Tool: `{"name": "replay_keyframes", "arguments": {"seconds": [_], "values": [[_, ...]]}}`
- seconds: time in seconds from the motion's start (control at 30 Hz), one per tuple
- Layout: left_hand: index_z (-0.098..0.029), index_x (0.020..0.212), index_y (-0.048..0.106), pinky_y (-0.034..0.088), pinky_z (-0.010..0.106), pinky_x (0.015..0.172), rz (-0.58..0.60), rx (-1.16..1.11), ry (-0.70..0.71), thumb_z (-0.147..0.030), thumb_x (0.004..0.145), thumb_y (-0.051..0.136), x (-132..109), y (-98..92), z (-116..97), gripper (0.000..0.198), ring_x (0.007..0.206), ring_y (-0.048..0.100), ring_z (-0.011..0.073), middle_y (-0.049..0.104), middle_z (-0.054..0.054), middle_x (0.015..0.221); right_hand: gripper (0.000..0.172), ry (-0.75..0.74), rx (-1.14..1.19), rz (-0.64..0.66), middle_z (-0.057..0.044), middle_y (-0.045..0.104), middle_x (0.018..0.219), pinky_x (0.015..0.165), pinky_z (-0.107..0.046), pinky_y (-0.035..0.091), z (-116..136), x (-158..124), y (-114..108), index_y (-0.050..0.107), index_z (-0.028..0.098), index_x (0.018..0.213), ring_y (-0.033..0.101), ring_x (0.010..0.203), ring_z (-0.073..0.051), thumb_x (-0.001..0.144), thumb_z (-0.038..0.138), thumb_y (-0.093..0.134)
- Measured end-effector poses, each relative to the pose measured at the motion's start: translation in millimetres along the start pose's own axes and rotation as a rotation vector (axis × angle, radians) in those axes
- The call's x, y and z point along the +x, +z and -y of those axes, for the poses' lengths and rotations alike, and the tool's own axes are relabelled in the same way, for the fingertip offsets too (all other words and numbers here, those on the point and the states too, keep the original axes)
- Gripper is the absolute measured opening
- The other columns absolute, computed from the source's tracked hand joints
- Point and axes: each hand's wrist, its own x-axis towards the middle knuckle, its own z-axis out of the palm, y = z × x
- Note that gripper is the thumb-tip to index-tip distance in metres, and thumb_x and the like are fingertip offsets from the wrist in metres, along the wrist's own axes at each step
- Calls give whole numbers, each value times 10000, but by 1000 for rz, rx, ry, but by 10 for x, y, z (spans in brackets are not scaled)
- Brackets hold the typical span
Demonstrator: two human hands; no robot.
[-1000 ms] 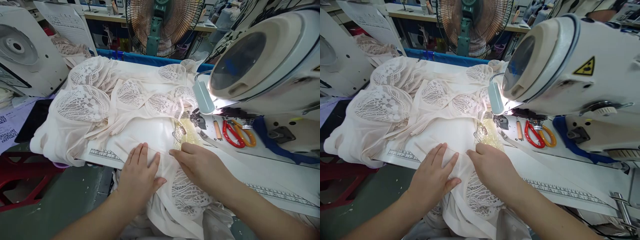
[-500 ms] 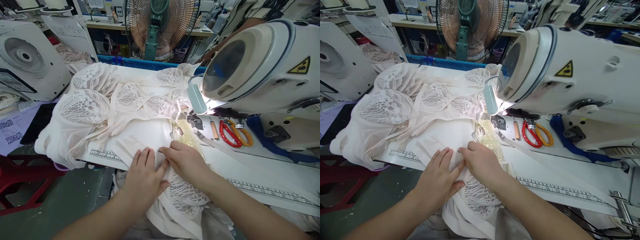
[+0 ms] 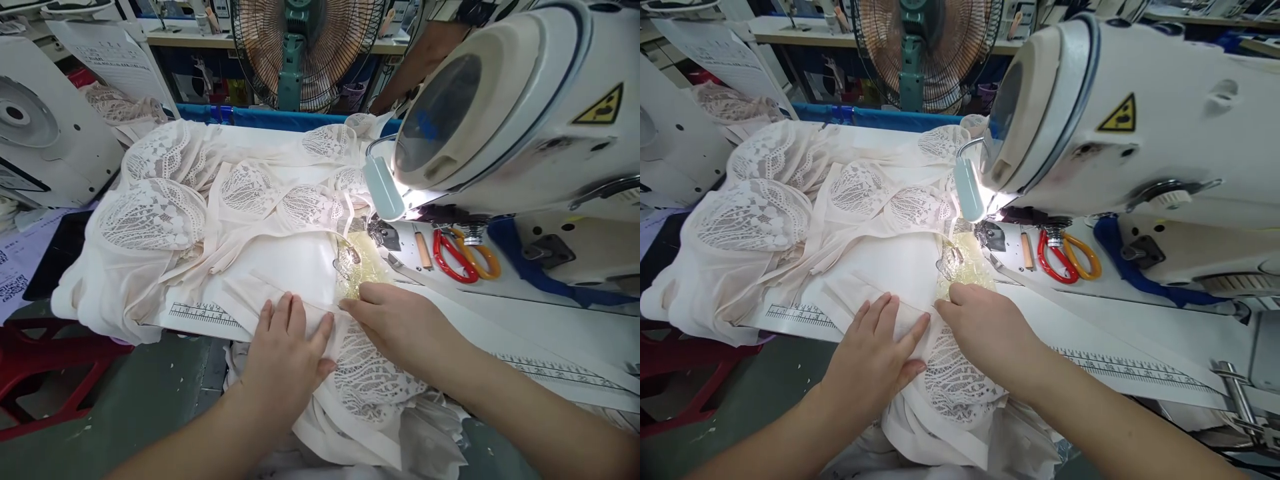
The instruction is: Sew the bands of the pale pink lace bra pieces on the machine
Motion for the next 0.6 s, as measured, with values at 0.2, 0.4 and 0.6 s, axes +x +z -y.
{"name": "replay_keyframes", "arguments": {"seconds": [0.2,0.4,0.6], "values": [[-294,1278,464,381,544,941,-8,29,18,-540,779,553,-16,12,-8,563,1183,449,377,497,197,1237,299,-58,104,-122,-27,504,655,467,-253,250,87,137,132,646,183,978,458,598,-153,835,136,388],[-299,1279,468,395,542,931,-33,43,24,-538,756,585,-7,30,3,587,1167,465,378,517,198,1207,259,-60,89,-92,-23,484,663,469,-250,226,79,166,159,639,189,924,428,595,-153,812,118,417],[-323,1240,512,413,543,917,-57,34,20,-542,739,602,-2,30,8,554,1145,485,376,529,174,1195,209,-4,12,-11,-15,448,624,444,-249,173,-52,-80,42,614,182,770,373,541,-141,751,65,442]]}}
